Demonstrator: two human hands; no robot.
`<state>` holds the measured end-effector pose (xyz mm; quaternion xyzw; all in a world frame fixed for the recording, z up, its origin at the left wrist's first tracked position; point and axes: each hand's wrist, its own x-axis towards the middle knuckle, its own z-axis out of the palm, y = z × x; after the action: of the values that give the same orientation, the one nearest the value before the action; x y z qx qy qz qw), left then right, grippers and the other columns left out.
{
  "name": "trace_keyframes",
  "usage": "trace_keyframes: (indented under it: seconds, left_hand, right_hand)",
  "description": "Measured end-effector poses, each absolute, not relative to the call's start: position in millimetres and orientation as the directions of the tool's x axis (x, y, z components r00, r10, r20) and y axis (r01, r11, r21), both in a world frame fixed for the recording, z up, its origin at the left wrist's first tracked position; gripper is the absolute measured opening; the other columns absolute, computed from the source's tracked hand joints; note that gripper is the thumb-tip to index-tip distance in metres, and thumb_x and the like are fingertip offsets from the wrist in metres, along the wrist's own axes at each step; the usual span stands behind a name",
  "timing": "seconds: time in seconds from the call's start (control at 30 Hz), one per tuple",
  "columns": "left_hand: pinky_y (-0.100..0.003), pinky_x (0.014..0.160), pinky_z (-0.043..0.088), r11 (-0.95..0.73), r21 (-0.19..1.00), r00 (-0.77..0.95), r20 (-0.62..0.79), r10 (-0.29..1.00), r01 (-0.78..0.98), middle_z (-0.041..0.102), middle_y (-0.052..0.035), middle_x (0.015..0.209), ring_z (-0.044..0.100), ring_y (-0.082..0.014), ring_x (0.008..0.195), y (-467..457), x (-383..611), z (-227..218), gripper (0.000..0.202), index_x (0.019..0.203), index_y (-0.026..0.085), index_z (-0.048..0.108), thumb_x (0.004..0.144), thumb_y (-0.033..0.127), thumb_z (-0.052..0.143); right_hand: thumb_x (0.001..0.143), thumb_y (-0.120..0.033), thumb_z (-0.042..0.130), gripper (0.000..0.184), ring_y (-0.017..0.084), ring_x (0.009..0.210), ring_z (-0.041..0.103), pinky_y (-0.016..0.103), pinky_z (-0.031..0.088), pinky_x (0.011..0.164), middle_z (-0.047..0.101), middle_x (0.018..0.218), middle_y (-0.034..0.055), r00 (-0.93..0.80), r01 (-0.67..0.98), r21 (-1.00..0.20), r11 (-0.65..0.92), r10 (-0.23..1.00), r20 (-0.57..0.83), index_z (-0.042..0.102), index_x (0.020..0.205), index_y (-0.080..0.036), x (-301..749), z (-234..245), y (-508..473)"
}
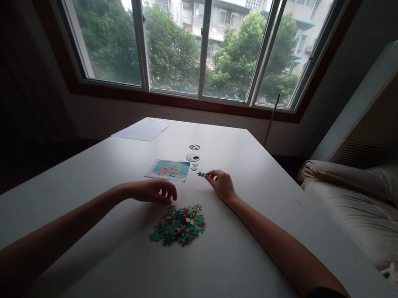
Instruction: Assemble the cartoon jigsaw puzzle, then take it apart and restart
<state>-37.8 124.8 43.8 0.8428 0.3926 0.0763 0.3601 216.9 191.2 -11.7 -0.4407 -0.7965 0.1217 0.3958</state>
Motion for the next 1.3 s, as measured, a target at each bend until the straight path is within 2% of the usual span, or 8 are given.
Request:
trace_keyframes:
  seconds: [0.17, 0.33, 0.57, 0.87, 1.13, 1.3]
  left_hand:
    - [-0.021, 0.059, 0.041, -0.458, 0.659, 0.722, -0.192, 0.665, 0.597, 0.06, -0.0006, 0.076, 0.054, -0.0135, 0.07, 123, -37, 46, 0.023, 0.095, 0.019, 0.064, 0.072, 0.022, 0.061]
    - [-0.019, 0.057, 0.04, -0.484, 0.656, 0.741, -0.175, 0.649, 0.579, 0.059, 0.0003, 0.074, 0.053, -0.012, 0.066, 120, -35, 46, 0.025, 0.095, 0.02, 0.065, 0.07, 0.018, 0.062]
    - [-0.019, 0.056, 0.039, -0.514, 0.635, 0.741, -0.141, 0.657, 0.577, 0.059, 0.0008, 0.071, 0.053, -0.0123, 0.063, 118, -31, 46, 0.021, 0.087, 0.022, 0.068, 0.067, 0.017, 0.064]
    - [-0.019, 0.053, 0.037, -0.472, 0.638, 0.697, -0.145, 0.703, 0.608, 0.058, 0.0018, 0.069, 0.051, -0.0116, 0.061, 117, -30, 45, 0.016, 0.08, 0.019, 0.065, 0.064, 0.016, 0.064]
    - [-0.018, 0.051, 0.034, -0.394, 0.695, 0.664, -0.162, 0.73, 0.602, 0.055, 0.0032, 0.065, 0.048, -0.0108, 0.059, 119, -31, 41, 0.012, 0.072, 0.017, 0.06, 0.061, 0.019, 0.065]
    - [-0.02, 0.053, 0.035, -0.322, 0.794, 0.671, -0.141, 0.728, 0.516, 0.055, 0.0035, 0.063, 0.048, -0.0109, 0.06, 123, -35, 35, 0.012, 0.067, 0.016, 0.059, 0.058, 0.018, 0.067]
  right_hand:
    - [0.073, -0.032, 0.059, 0.018, 0.011, 0.056, 0.053, 0.022, 0.042, 0.056, 0.067, 0.068, 0.0019, -0.354, 0.622, -0.556, 0.551, 0.831, 0.428, 0.07, 0.078, -0.018, 204, -13, 222]
    - [0.07, -0.033, 0.061, 0.017, 0.011, 0.058, 0.055, 0.022, 0.041, 0.057, 0.068, 0.068, 0.0013, -0.396, 0.639, -0.537, 0.55, 0.834, 0.383, 0.071, 0.075, -0.019, 193, -15, 235]
    - [0.073, -0.031, 0.058, 0.02, 0.011, 0.059, 0.055, 0.022, 0.041, 0.058, 0.067, 0.073, 0.0007, -0.406, 0.658, -0.5, 0.563, 0.824, 0.395, 0.069, 0.085, -0.02, 189, -15, 238]
    - [0.072, -0.029, 0.058, 0.014, 0.012, 0.064, 0.056, 0.024, 0.041, 0.063, 0.066, 0.073, 0.0009, -0.433, 0.66, -0.457, 0.596, 0.799, 0.416, 0.069, 0.078, -0.021, 183, -14, 237]
    - [0.072, -0.028, 0.059, 0.013, 0.012, 0.062, 0.055, 0.023, 0.04, 0.062, 0.066, 0.072, 0.0006, -0.431, 0.653, -0.461, 0.602, 0.795, 0.428, 0.069, 0.076, -0.021, 182, -15, 240]
    - [0.072, -0.026, 0.059, 0.012, 0.011, 0.059, 0.053, 0.023, 0.04, 0.059, 0.065, 0.069, 0.0006, -0.413, 0.637, -0.474, 0.608, 0.788, 0.456, 0.068, 0.076, -0.02, 182, -14, 239]
